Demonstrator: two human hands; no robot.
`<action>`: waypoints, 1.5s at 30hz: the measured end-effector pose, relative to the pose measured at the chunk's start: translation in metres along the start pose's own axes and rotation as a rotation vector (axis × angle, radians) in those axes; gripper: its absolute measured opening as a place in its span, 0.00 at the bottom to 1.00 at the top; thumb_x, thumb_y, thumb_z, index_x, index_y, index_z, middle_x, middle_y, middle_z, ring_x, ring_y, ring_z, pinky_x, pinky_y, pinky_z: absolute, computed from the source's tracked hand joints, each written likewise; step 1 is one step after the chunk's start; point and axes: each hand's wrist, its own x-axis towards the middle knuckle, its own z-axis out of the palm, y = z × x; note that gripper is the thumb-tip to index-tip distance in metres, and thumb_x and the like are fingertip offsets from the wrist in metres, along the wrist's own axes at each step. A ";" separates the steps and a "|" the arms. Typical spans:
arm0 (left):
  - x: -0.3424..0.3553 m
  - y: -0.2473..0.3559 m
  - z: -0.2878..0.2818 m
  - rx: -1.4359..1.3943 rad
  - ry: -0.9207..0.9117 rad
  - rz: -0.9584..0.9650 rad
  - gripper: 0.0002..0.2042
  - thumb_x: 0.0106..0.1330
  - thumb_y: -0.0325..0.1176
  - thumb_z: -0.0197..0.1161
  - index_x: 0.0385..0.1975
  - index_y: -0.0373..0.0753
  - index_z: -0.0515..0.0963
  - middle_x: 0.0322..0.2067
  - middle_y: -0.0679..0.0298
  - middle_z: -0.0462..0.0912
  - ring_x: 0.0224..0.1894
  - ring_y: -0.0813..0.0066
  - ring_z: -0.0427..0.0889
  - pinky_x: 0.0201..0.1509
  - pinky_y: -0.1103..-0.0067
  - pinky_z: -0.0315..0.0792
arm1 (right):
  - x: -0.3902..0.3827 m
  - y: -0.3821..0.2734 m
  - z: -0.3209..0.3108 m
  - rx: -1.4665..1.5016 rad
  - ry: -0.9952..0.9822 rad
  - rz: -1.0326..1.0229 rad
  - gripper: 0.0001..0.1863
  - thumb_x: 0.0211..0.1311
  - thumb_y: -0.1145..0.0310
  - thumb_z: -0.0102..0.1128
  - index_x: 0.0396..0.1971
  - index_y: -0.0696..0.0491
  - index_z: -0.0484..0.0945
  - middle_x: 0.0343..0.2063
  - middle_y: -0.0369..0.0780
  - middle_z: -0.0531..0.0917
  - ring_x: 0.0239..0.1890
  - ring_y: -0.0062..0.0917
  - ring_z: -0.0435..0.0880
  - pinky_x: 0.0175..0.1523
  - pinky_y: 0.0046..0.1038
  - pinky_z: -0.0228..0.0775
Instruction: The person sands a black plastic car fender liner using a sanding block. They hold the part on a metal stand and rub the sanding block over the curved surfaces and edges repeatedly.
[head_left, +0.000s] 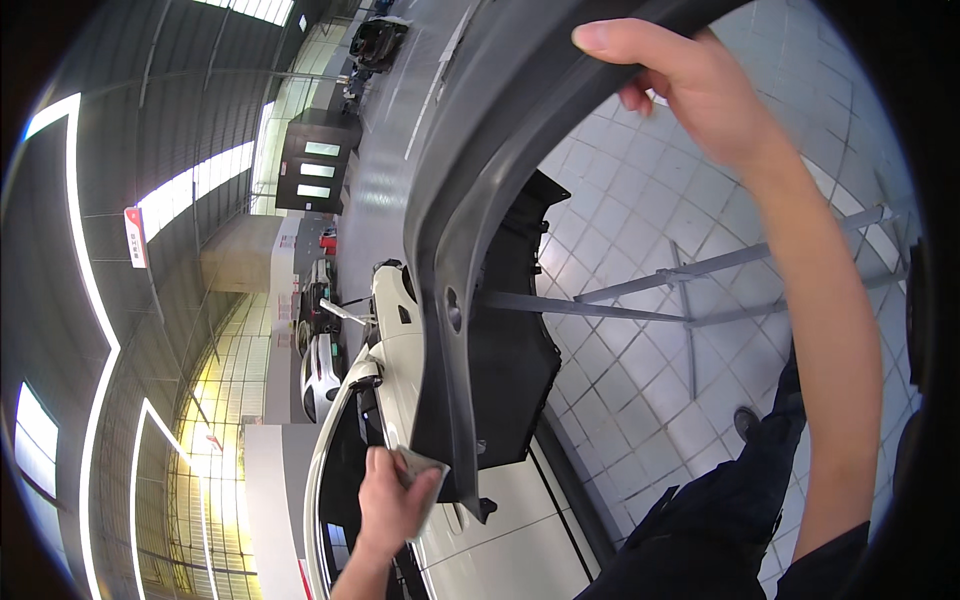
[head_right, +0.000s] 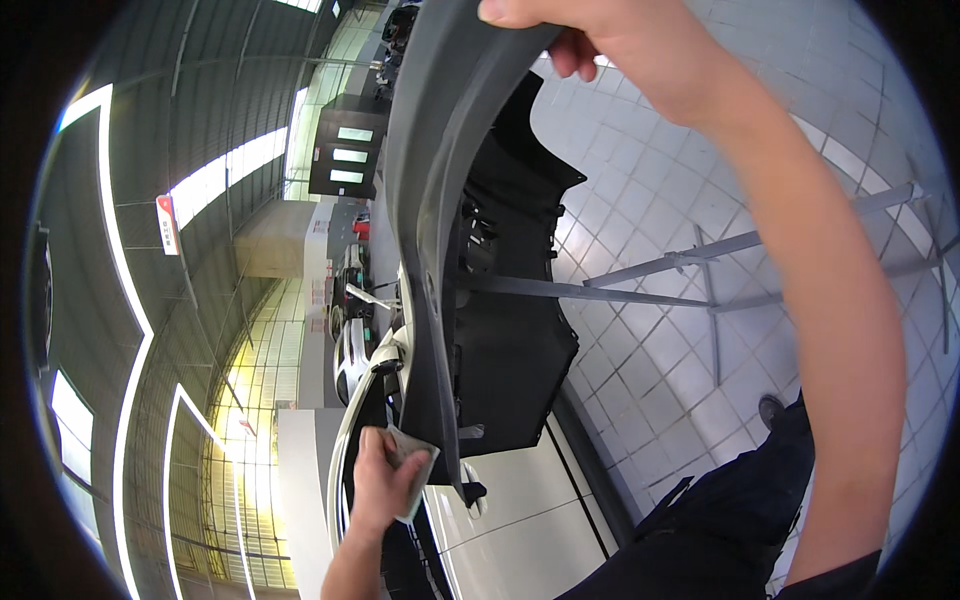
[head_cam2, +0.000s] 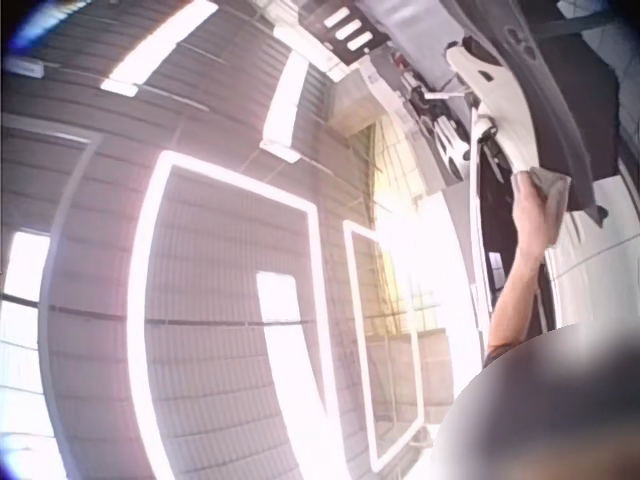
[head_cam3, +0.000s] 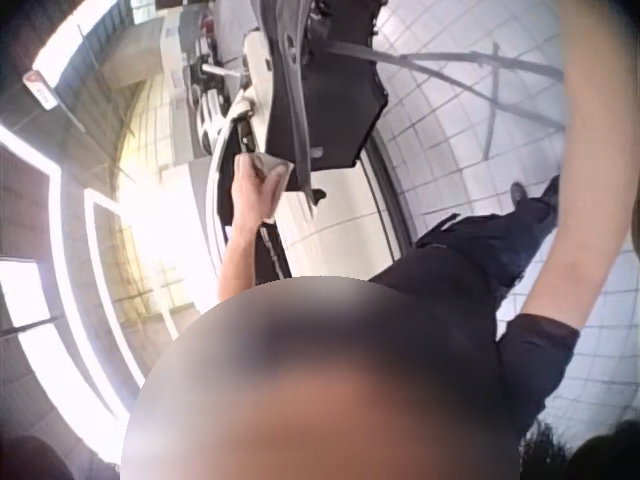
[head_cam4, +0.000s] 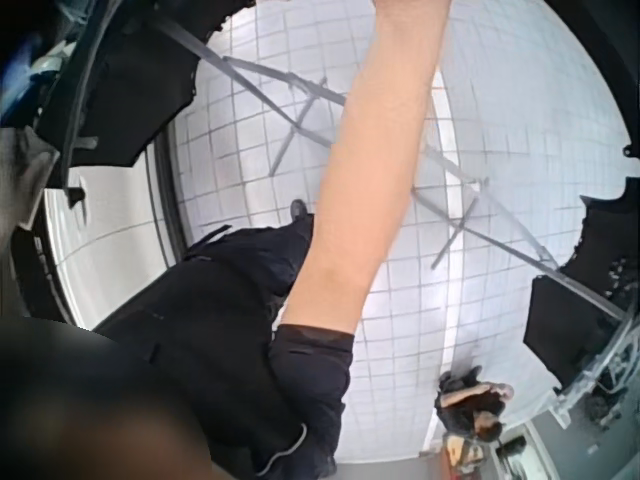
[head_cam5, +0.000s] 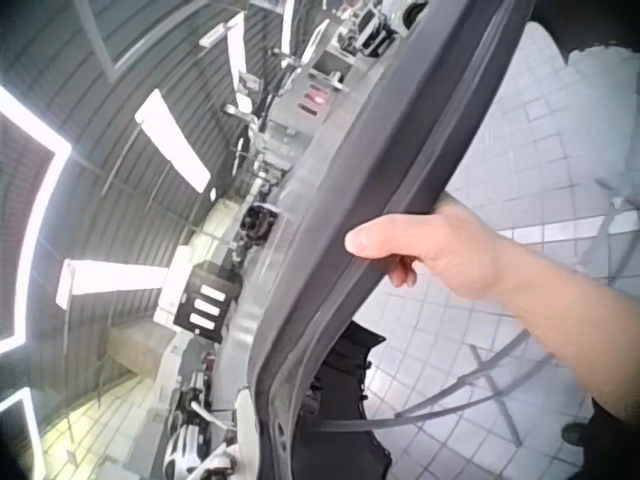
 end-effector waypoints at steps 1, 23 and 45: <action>0.015 -0.004 -0.001 -0.075 -0.025 -0.036 0.25 0.56 0.37 0.80 0.33 0.36 0.66 0.33 0.54 0.71 0.32 0.52 0.75 0.36 0.64 0.74 | -0.002 -0.002 0.000 0.011 -0.011 -0.002 0.10 0.61 0.65 0.68 0.37 0.56 0.84 0.29 0.36 0.82 0.23 0.19 0.78 0.27 0.22 0.71; -0.005 -0.001 -0.005 0.040 0.096 0.017 0.23 0.55 0.38 0.81 0.31 0.37 0.67 0.31 0.56 0.71 0.30 0.54 0.76 0.35 0.66 0.73 | -0.001 -0.005 0.001 -0.009 0.033 0.030 0.10 0.60 0.64 0.69 0.34 0.55 0.84 0.28 0.36 0.83 0.22 0.18 0.77 0.26 0.21 0.70; -0.023 0.015 0.020 0.158 0.281 0.318 0.13 0.52 0.29 0.78 0.31 0.41 0.78 0.34 0.58 0.76 0.36 0.55 0.77 0.35 0.66 0.74 | -0.009 -0.001 0.004 -0.133 0.057 0.060 0.18 0.57 0.50 0.70 0.32 0.51 0.84 0.25 0.30 0.79 0.22 0.15 0.77 0.29 0.21 0.66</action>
